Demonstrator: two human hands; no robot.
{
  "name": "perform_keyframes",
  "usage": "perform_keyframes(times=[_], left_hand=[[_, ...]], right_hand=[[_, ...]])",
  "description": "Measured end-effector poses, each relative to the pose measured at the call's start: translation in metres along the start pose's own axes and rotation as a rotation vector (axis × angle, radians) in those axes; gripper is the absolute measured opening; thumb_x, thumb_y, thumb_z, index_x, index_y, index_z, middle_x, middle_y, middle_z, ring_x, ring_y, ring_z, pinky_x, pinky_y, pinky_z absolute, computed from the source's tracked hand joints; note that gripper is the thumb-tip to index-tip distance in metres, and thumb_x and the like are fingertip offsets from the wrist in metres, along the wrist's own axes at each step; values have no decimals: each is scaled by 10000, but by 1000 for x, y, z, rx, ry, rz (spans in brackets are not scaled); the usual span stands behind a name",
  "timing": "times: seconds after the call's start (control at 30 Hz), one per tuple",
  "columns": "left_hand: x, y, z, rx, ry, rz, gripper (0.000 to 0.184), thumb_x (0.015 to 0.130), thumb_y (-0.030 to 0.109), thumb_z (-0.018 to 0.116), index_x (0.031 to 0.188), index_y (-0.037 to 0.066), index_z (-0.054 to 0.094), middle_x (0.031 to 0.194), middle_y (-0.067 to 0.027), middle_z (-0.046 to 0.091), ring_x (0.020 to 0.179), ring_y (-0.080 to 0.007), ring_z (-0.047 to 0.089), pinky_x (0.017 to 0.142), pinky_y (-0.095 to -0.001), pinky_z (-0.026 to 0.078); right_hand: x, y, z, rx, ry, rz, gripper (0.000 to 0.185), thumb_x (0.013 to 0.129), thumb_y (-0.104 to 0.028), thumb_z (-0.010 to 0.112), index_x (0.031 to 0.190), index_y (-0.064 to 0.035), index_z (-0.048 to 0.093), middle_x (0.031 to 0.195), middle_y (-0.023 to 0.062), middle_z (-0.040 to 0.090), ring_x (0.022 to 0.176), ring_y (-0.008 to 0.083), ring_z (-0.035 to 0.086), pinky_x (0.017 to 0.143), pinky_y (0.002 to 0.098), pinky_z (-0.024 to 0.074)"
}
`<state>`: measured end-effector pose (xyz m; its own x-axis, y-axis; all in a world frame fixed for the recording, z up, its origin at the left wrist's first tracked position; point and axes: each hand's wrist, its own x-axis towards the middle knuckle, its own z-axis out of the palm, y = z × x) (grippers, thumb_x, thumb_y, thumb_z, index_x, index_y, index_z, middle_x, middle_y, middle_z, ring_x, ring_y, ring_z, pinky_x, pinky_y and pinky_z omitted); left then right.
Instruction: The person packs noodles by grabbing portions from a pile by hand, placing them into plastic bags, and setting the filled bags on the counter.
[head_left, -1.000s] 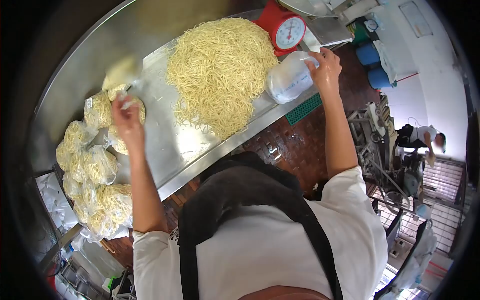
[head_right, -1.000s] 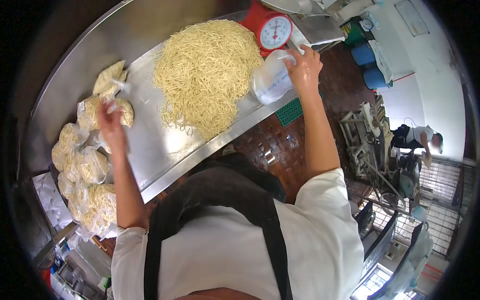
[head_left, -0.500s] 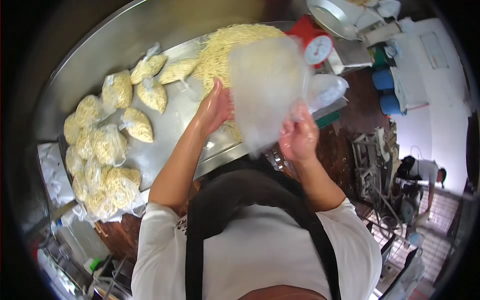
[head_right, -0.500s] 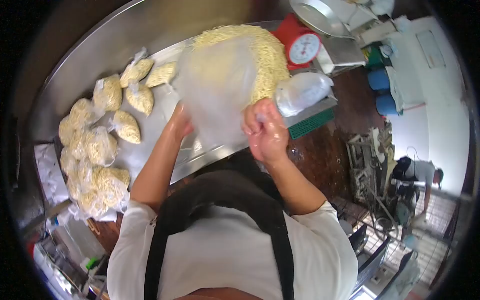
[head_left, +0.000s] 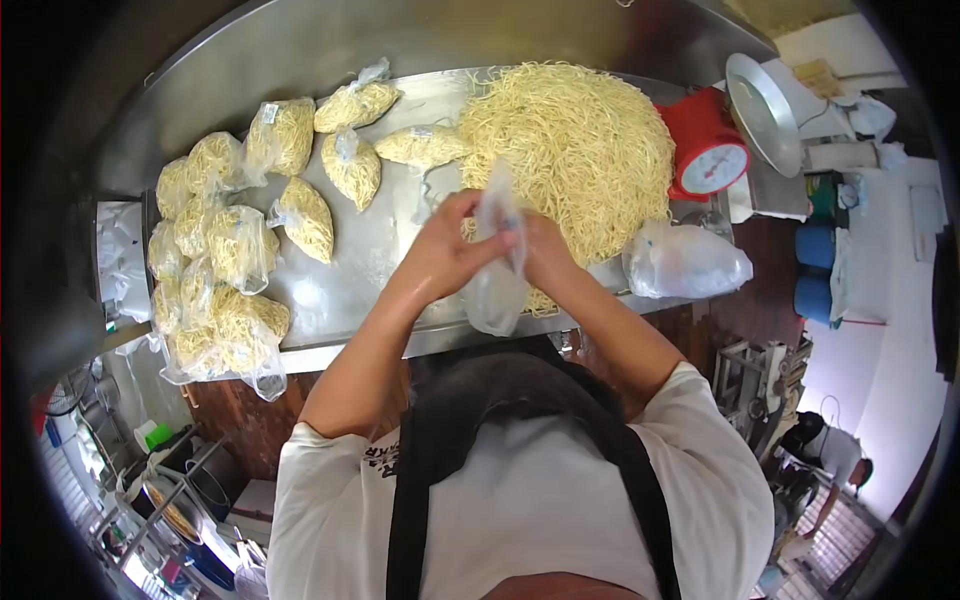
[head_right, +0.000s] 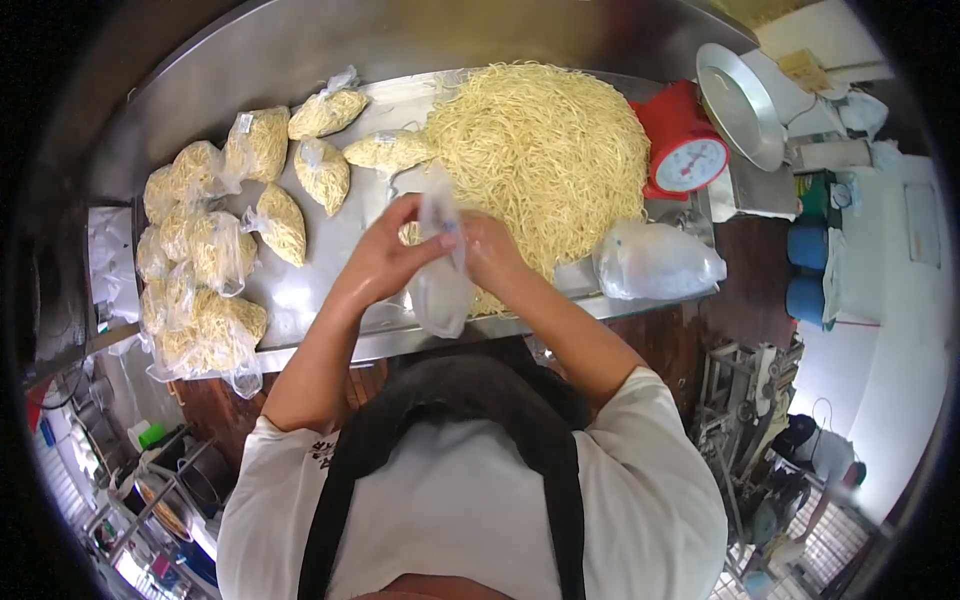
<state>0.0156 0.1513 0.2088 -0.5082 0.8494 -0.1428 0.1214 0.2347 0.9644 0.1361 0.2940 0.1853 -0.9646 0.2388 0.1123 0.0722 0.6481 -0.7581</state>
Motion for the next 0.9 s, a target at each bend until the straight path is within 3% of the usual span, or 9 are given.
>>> perform_keyframes(times=[0.07,0.13,0.23,0.3,0.47,0.53,0.6,0.8,0.9], left_hand=[[17,-43,-17,94,72,-65,345,888,143,601,1223,60,607,1001,-210,659,940,-293,643,815,-381,512],[37,-54,-40,107,157,-401,360,816,19,535,1155,59,650,931,-233,669,917,-343,662,826,-402,515],[66,-127,-27,505,73,-53,457,793,-24,491,1215,81,630,1038,-241,669,987,-382,645,849,-428,513],[96,-141,-19,537,107,-66,512,791,-42,461,1270,78,596,1109,-246,652,1029,-386,632,881,-432,503],[170,-168,-36,545,477,94,611,784,-54,444,1384,49,493,1272,-258,573,1141,-389,577,963,-403,469],[169,-168,-46,741,477,247,606,775,-56,460,1378,3,482,1281,-266,565,1156,-400,563,960,-400,469],[141,-140,-50,658,293,37,528,813,-23,496,1341,-20,505,1281,-267,565,1157,-411,558,954,-400,469],[52,-139,-79,29,510,-215,319,920,182,631,1164,-24,610,1009,-191,673,901,-275,645,827,-354,491],[48,-113,-106,160,516,-170,281,917,186,636,1113,-15,634,893,-155,680,792,-248,635,744,-363,492]], right_hand=[[24,20,-1,63,-30,-193,280,799,-47,665,1073,-103,657,890,96,592,837,296,603,751,363,521],[40,38,-15,123,40,-169,386,763,39,640,1119,-110,637,1009,114,578,965,304,580,835,388,501],[76,85,-16,-337,203,-103,505,766,75,597,1226,-133,610,1172,134,560,1103,331,549,903,402,490],[96,138,19,-839,139,-95,580,768,64,593,1305,-156,582,1304,152,520,1184,366,515,931,420,489],[174,170,30,-706,-265,90,634,763,18,627,1366,-154,538,1422,159,464,1265,387,477,981,440,478],[174,176,29,-580,-342,115,604,763,2,645,1339,-157,558,1358,154,523,1214,349,528,957,427,492],[165,183,18,-411,-310,71,560,770,-12,652,1301,-177,587,1262,143,604,1127,305,600,922,407,511],[115,112,-63,588,438,174,300,821,30,640,1110,-37,591,1012,102,659,917,178,638,851,310,522],[130,41,-144,145,637,-173,232,887,-55,617,1114,-44,571,991,60,662,920,136,632,842,293,528]])
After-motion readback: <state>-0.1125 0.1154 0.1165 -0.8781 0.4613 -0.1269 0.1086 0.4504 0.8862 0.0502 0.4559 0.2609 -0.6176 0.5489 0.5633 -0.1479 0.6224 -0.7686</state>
